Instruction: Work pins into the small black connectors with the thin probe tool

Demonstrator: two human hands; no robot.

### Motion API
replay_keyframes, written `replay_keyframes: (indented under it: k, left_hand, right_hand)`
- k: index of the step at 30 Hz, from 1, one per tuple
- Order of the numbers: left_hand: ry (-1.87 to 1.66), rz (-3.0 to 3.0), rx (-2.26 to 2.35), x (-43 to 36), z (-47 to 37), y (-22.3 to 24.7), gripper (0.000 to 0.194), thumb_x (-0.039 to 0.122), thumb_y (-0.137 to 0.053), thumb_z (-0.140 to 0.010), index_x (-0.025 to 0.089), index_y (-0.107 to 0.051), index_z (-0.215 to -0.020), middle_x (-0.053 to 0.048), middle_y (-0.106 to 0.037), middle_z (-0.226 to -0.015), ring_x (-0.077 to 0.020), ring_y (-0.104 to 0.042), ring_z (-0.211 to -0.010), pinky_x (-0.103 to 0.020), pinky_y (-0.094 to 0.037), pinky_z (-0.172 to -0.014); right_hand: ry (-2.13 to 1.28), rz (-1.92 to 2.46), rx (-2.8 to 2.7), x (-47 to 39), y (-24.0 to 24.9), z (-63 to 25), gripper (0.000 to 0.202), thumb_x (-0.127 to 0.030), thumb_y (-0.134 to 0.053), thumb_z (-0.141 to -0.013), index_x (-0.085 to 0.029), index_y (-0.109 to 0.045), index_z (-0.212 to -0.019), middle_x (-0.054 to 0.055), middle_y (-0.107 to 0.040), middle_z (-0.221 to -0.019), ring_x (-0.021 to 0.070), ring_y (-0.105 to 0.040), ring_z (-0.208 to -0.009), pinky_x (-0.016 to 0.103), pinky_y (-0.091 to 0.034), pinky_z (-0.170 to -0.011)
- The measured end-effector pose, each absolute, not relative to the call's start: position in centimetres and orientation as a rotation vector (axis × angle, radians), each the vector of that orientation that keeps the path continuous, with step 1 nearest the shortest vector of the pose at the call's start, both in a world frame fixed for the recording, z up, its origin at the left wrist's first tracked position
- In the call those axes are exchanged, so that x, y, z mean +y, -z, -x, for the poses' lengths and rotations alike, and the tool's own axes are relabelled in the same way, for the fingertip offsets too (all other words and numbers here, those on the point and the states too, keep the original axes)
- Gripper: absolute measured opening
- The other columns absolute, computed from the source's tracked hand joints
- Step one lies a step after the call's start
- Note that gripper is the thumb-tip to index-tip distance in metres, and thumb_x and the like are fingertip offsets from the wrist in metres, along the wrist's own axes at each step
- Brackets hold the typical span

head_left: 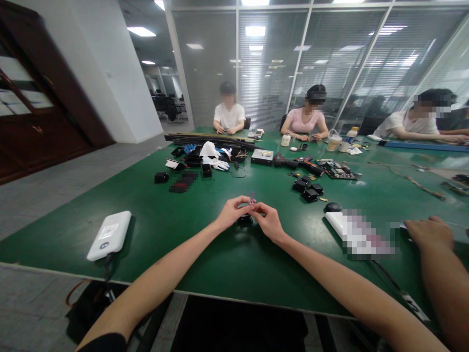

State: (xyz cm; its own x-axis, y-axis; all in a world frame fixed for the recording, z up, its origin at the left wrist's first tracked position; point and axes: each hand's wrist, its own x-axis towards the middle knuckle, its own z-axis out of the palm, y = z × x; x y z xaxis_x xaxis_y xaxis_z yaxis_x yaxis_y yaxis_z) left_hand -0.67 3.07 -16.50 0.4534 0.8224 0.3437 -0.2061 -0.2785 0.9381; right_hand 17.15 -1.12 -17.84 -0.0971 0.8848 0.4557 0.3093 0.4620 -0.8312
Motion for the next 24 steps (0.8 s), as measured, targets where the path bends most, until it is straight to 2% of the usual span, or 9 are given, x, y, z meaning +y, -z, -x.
replay_keyframes:
  k: [3, 9, 15, 20, 24]
  left_hand:
    - [-1.089, -1.605, 0.516, 3.14, 0.95, 16.39, 0.031, 0.040, -0.076, -0.083, 0.016, -0.073, -0.103, -0.012, -0.071, -0.120, -0.0256, -0.064, -0.116, -0.040, -0.049, -0.102]
    - [-1.112, -1.602, 0.538, 3.34, 0.91, 16.57, 0.029, 0.042, -0.077, -0.082, 0.015, -0.072, -0.090, -0.013, -0.070, -0.121, -0.0242, -0.065, -0.109, -0.038, -0.051, -0.095]
    - [-1.145, -1.503, 0.539, 3.31, 0.49, 16.75, 0.033, 0.039, -0.084, -0.075, 0.016, -0.061, -0.081, -0.009, -0.072, -0.110, -0.0229, -0.066, -0.108, -0.040, -0.050, -0.100]
    - [-1.111, -1.485, 0.553, 3.17, 0.45, 16.84, 0.034, 0.038, -0.085, -0.074, 0.016, -0.064, -0.089, -0.009, -0.072, -0.113, -0.0230, -0.066, -0.109, -0.040, -0.051, -0.101]
    - [-1.104, -1.534, 0.540, 3.10, 0.64, 16.69, 0.035, 0.040, -0.081, -0.078, 0.016, -0.071, -0.102, -0.010, -0.072, -0.117, -0.0242, -0.065, -0.114, -0.041, -0.049, -0.104]
  right_hand:
    - [-0.694, 1.031, -1.653, -1.16, 17.78, -17.07, 0.020, -0.035, -0.063, -0.092, -0.018, -0.074, -0.096, 0.004, -0.072, -0.086, 0.0184, -0.062, -0.075, 0.029, -0.049, -0.070]
    - [-0.756, 1.018, -1.692, -1.49, 17.37, -17.01, 0.024, -0.033, -0.057, -0.095, -0.017, -0.075, -0.100, 0.003, -0.071, -0.082, 0.0164, -0.060, -0.070, 0.026, -0.047, -0.065]
    - [-0.757, 1.037, -1.678, -1.46, 17.31, -16.93, 0.025, -0.041, -0.068, -0.089, -0.019, -0.070, -0.100, 0.004, -0.071, -0.091, 0.0172, -0.060, -0.074, 0.026, -0.049, -0.064]
    - [-0.691, 1.068, -1.654, -1.19, 17.75, -17.04, 0.020, -0.040, -0.069, -0.089, -0.019, -0.068, -0.089, 0.003, -0.068, -0.081, 0.0179, -0.060, -0.074, 0.027, -0.049, -0.067]
    - [-0.683, 1.047, -1.660, -1.13, 17.91, -17.03, 0.018, -0.035, -0.065, -0.091, -0.019, -0.071, -0.091, 0.003, -0.070, -0.085, 0.0188, -0.062, -0.078, 0.029, -0.050, -0.073]
